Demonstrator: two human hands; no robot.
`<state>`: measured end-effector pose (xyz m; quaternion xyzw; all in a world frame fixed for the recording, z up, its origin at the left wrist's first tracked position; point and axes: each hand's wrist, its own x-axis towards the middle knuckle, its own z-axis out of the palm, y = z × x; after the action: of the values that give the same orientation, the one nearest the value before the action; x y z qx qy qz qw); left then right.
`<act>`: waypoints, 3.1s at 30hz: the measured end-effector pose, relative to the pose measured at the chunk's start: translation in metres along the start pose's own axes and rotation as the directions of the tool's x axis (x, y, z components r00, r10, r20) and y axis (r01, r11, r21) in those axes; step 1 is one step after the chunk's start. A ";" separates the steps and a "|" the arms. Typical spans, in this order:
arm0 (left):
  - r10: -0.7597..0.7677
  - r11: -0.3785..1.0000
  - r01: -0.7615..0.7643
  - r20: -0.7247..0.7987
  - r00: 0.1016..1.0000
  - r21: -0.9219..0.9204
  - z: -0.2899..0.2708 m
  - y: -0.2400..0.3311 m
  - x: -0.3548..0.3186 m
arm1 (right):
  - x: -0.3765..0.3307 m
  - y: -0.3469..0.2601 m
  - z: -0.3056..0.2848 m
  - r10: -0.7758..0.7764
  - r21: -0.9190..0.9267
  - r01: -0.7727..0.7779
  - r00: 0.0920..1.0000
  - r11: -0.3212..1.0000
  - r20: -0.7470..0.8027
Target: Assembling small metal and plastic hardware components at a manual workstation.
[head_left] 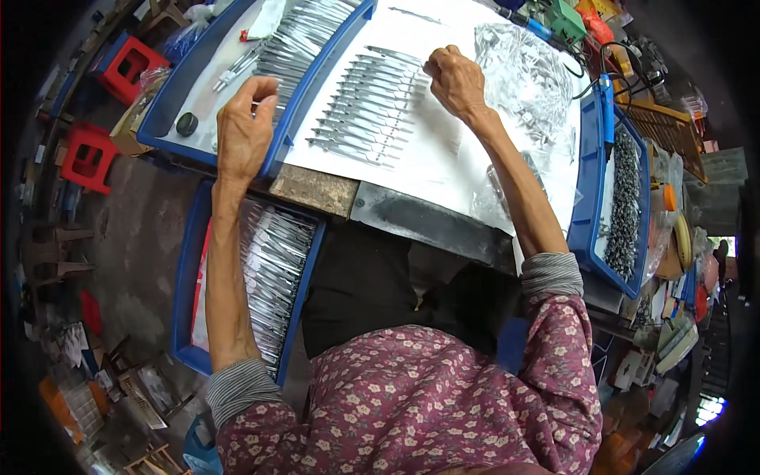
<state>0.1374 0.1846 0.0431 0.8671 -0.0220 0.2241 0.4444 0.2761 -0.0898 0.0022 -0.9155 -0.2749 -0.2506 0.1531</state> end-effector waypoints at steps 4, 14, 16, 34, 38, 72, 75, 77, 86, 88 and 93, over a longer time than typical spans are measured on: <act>-0.097 0.992 0.095 -0.015 0.995 -0.078 -0.005 -0.027 0.005 | 0.012 0.011 0.020 0.110 0.001 -0.110 0.990 0.994 0.094; -0.212 0.966 0.210 0.000 0.977 -0.151 -0.008 -0.035 0.007 | 0.022 0.029 0.037 0.076 0.039 -0.085 0.976 0.996 0.205; -0.209 0.965 0.209 0.013 0.978 -0.157 -0.009 -0.033 0.006 | 0.022 0.033 0.041 0.079 0.073 -0.101 0.963 0.992 0.256; -0.128 0.978 0.115 0.069 0.989 0.175 -0.027 -0.062 0.021 | 0.017 0.040 0.042 0.025 0.165 -0.070 0.965 0.984 0.261; -0.164 0.956 0.135 0.093 0.982 0.262 -0.027 -0.066 0.020 | 0.011 0.033 0.035 0.006 0.223 -0.041 0.988 0.974 0.157; 0.314 0.609 -0.485 0.371 0.874 0.628 -0.004 -0.118 0.059 | -0.163 -0.044 -0.186 0.292 0.516 -0.392 0.918 0.762 0.267; 0.206 0.586 -0.399 0.347 0.915 0.705 -0.006 -0.114 0.061 | -0.180 -0.031 -0.196 0.449 0.515 -0.521 0.852 0.681 0.269; 0.263 0.639 -0.431 0.345 0.901 0.638 -0.010 -0.131 0.065 | -0.195 -0.019 -0.203 0.577 0.530 -0.593 0.787 0.606 0.220; 0.112 0.825 -0.149 0.101 0.989 0.545 -0.027 -0.056 0.046 | -0.225 0.033 -0.232 0.728 0.473 -0.602 0.673 0.643 -0.133; 0.166 0.916 -0.143 -0.029 0.986 0.375 -0.020 -0.046 0.042 | -0.232 0.055 -0.237 0.726 0.401 -0.623 0.662 0.672 -0.187; 0.258 0.950 -0.214 -0.191 0.947 0.226 -0.020 0.000 0.018 | -0.242 0.107 -0.253 0.715 0.227 -0.685 0.693 0.692 -0.091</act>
<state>0.1464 0.2031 0.0605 0.8689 -0.0543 0.3709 0.3233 0.0689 -0.3847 0.0647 -0.9084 0.0894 -0.2256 0.3403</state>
